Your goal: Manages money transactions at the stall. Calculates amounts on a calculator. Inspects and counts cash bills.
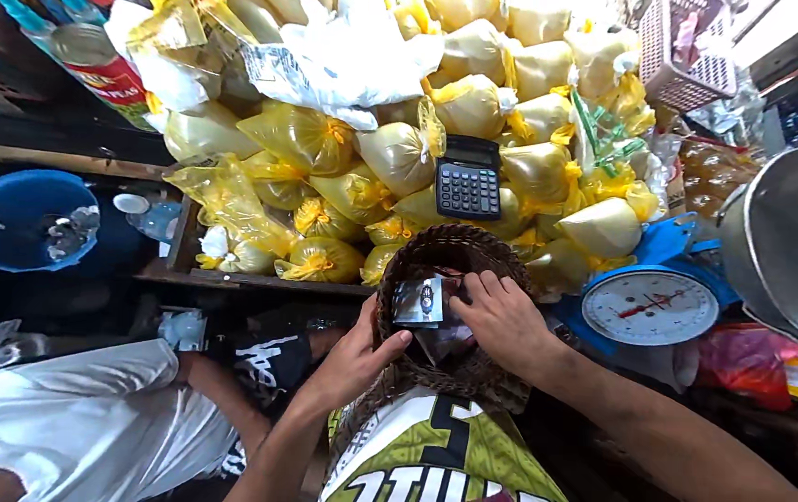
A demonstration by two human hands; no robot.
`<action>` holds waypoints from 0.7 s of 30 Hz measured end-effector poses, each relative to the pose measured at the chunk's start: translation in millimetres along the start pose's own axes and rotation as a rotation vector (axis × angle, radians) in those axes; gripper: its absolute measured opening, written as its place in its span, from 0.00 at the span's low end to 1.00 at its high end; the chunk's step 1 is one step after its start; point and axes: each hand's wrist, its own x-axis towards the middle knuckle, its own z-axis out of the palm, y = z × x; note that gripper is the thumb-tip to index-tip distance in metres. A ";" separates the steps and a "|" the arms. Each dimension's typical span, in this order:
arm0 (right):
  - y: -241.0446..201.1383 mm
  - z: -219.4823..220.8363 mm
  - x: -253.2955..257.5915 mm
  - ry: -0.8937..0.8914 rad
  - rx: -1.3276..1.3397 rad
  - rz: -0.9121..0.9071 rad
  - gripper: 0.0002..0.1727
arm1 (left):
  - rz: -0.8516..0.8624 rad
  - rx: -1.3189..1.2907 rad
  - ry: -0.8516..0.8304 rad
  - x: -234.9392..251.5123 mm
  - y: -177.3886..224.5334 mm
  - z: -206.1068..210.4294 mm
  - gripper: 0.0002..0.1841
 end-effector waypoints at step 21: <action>-7.3 -118.2 6.2 0.611 1.174 -0.068 0.04 | 0.754 -0.411 -0.039 26.3 103.0 0.7 0.32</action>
